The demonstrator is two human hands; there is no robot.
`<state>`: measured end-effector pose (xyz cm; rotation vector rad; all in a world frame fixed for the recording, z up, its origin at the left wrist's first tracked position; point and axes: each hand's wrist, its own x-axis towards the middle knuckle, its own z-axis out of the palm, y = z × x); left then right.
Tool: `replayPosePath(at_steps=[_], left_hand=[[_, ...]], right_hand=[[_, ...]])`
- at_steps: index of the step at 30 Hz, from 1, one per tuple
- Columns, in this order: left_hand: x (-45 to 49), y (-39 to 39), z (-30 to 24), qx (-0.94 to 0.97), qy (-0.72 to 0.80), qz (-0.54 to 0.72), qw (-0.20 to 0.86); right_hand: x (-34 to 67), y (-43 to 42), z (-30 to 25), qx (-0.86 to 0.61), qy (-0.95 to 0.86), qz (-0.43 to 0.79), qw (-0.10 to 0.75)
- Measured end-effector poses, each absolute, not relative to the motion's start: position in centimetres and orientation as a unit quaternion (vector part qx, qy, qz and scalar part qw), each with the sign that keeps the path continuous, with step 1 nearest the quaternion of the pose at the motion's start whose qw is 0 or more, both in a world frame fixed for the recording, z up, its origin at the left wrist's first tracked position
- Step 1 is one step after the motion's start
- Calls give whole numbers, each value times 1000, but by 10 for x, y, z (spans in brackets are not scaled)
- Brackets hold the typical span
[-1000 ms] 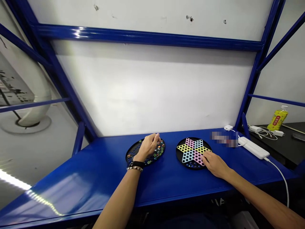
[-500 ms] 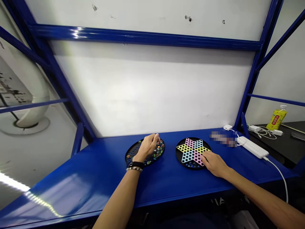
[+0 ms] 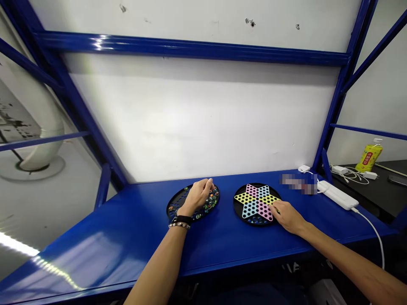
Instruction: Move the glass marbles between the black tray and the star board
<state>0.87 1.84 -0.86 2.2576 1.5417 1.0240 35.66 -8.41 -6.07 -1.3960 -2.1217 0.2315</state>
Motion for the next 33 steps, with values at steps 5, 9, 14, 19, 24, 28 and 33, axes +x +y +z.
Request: replayPosePath(at_steps=[5, 9, 14, 19, 24, 28, 33], left_hand=[[9, 17, -7, 770, 523, 348, 115], [10, 15, -6, 767, 528, 346, 117], [11, 14, -5, 770, 528, 339, 116], [13, 12, -4, 766, 536, 335, 118], [18, 16, -12, 787, 516, 317, 119], [18, 21, -6, 795, 513, 298, 124], [62, -47, 12, 817, 494, 285, 80]], right_hand=[[366, -83, -53, -534, -645, 147, 527], [386, -87, -45, -480, -403, 417, 659], [405, -102, -34, -422, -196, 594, 656], [402, -109, -28, -412, -140, 636, 638], [398, -112, -38, -464, -263, 606, 591], [392, -114, -41, -527, -400, 552, 508], [375, -129, -35, -582, -550, 322, 505]])
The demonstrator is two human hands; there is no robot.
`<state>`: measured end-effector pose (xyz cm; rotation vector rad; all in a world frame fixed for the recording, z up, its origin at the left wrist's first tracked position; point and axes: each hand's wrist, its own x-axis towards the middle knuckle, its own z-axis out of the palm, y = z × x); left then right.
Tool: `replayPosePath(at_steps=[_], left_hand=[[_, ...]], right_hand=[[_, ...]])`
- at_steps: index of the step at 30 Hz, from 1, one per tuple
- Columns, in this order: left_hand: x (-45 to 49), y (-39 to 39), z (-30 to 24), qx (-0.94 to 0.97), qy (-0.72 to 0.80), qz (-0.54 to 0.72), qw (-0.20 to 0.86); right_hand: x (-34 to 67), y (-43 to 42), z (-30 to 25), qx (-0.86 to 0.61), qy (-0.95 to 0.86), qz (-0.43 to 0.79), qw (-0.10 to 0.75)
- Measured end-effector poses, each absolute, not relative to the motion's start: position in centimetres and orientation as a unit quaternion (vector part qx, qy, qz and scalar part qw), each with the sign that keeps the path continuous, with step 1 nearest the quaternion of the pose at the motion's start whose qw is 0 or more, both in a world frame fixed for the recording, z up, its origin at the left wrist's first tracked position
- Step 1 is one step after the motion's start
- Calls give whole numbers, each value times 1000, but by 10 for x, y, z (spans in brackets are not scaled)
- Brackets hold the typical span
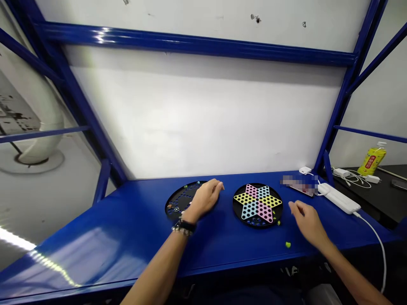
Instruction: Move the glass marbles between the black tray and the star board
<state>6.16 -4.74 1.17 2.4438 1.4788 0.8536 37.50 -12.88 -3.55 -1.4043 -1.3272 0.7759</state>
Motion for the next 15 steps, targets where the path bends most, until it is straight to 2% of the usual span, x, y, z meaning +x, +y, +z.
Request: replayPosePath(at_steps=[3, 7, 9, 11, 15], left_hand=[[120, -125, -8, 908, 312, 279, 14], [171, -180, -62, 971, 141, 181, -63], [173, -183, -91, 979, 100, 162, -69], [163, -182, -118, 984, 105, 146, -20], [134, -184, -155, 956, 251, 107, 105]], right_hand=[[370, -149, -43, -592, -570, 209, 530], [375, -185, -74, -608, -460, 231, 604], [377, -202, -94, -609, -488, 260, 569], [376, -216, -109, -602, -569, 266, 493], [366, -224, -116, -568, -686, 293, 347]])
